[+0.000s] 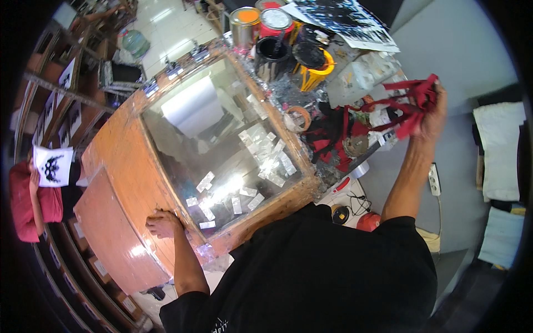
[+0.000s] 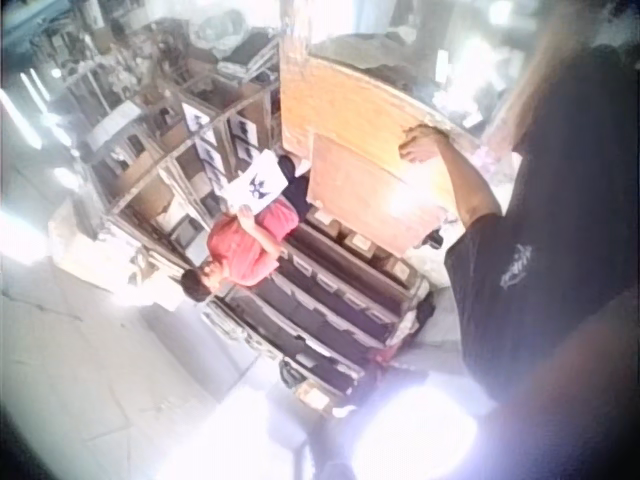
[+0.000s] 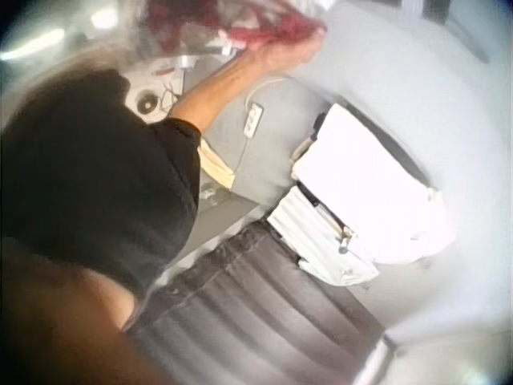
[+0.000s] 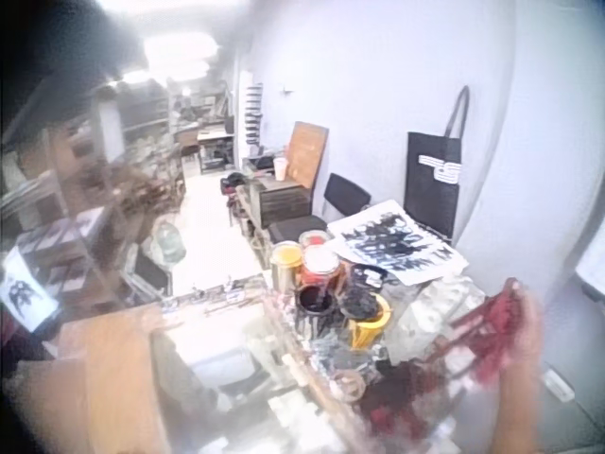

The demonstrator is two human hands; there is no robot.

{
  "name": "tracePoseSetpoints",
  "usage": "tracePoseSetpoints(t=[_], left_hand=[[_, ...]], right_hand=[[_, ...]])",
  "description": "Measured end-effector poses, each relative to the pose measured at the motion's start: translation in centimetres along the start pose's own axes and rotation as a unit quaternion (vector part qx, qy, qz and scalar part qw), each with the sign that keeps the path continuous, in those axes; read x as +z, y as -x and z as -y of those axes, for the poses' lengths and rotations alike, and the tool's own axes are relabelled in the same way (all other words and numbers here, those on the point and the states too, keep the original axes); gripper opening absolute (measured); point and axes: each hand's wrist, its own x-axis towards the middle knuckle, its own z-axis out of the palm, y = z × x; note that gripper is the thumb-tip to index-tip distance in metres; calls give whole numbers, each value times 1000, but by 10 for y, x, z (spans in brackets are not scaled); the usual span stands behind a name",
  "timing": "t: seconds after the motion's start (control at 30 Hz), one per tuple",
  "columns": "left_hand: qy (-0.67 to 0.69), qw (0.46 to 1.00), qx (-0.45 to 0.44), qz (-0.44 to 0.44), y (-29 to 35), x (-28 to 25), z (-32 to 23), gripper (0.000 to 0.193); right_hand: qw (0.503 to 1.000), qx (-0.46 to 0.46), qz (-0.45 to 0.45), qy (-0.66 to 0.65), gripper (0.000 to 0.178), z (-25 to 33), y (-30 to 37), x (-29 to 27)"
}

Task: The person spreads ink over a screen using a small tool, lifts the screen to inspect the print on glass, then wipes and cleans the glass surface with a cloth.

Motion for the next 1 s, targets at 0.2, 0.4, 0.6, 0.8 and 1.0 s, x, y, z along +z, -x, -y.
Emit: tracePoseSetpoints(t=[0.2,0.4,0.6,0.8,1.0], left_hand=[[12,1000,2,6,-1,-8,-10,50],[75,997,-4,8,2,-9,-8,52],[96,995,-6,15,1,-13,-8,53],[93,995,-11,23,0,-21,-12,54],[91,995,-20,46,0,-20,-12,56]], right_hand=[[978,-27,187,-94,42,54,37,84],[954,-20,270,-129,40,6,99,194],[868,52,379,315,27,-174,170,218],[700,-102,471,527,57,-334,239,138],[603,-141,608,497,88,-313,303,154]])
